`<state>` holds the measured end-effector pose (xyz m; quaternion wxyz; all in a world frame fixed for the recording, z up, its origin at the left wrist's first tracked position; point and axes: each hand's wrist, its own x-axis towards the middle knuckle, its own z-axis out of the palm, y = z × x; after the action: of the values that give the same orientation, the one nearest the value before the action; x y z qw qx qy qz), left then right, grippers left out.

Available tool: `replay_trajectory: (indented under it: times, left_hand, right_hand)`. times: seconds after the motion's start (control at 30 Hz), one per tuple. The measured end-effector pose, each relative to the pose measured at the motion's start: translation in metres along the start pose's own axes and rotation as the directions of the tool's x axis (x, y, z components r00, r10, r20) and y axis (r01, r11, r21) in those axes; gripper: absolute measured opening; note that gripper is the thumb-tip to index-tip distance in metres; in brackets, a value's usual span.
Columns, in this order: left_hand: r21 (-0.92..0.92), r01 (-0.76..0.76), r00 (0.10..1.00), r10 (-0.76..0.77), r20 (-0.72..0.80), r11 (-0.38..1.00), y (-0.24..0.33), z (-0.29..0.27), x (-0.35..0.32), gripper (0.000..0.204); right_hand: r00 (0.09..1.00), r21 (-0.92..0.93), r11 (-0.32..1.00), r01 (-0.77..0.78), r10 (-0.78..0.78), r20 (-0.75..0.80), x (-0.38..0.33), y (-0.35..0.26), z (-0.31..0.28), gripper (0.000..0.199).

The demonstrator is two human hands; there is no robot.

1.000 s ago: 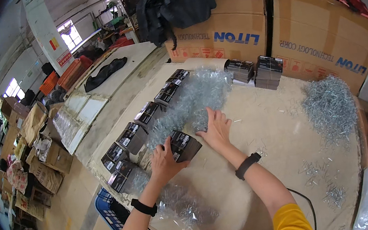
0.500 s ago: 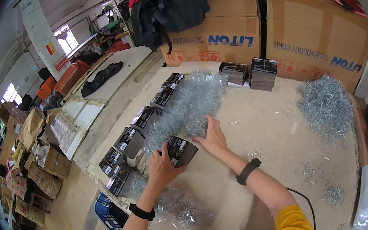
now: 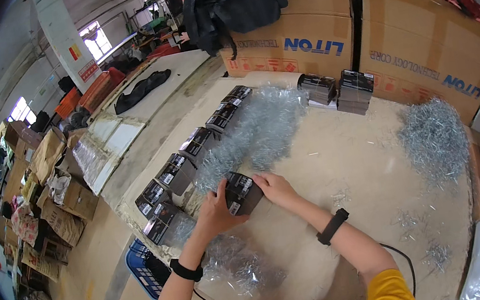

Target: Sorting small electronic components on a workbench and placing them into clear plastic bags.

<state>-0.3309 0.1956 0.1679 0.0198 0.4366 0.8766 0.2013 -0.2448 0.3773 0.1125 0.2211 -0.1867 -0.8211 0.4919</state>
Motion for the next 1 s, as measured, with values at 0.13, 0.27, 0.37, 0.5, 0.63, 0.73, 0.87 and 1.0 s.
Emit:
replay_trajectory:
  times: [0.13,0.27,0.37,0.5,0.63,0.73,0.87,1.0]
  left_hand:
    - [0.088,-0.046,0.999,0.044,0.022,0.995,0.001,-0.001,-0.021,0.111]
    - [0.048,-0.036,0.998,0.034,0.046,0.998,0.005,-0.007,-0.032,0.112]
    - [-0.026,0.004,0.995,-0.001,0.100,1.000,0.017,-0.015,-0.034,0.114]
    - [0.197,-0.119,0.986,0.139,-0.090,0.973,0.031,-0.027,-0.061,0.104]
    - [-0.013,-0.277,0.949,0.271,-0.159,0.961,0.062,-0.052,-0.111,0.068]
    - [-0.288,-0.351,0.927,0.287,-0.242,0.891,0.062,-0.024,-0.166,0.049]
    - [-0.274,-0.276,0.930,0.184,-0.318,0.921,0.078,0.021,-0.215,0.036]
    - [-0.296,-0.273,0.915,0.153,-0.373,0.915,0.075,0.045,-0.233,0.035]
  right_hand:
    - [0.976,0.010,1.000,-0.028,0.025,0.217,-0.013,-0.007,-0.012,0.044]
    - [0.979,-0.042,0.999,0.001,0.008,0.202,-0.016,-0.010,-0.017,0.037]
    - [0.989,0.104,0.991,-0.088,0.075,0.126,-0.010,0.001,-0.022,0.027]
    - [0.997,-0.002,0.999,0.054,-0.054,0.061,-0.011,-0.007,-0.031,0.017]
    - [0.995,-0.295,0.952,0.084,-0.094,-0.018,-0.003,-0.003,-0.050,0.023]
    - [0.961,-0.470,0.879,0.081,-0.194,-0.198,0.012,-0.014,-0.041,0.038]
    - [0.950,-0.497,0.868,0.009,-0.163,-0.268,0.022,-0.028,-0.024,0.047]
    - [0.947,-0.533,0.840,-0.098,-0.086,-0.310,0.039,-0.003,-0.004,0.051]
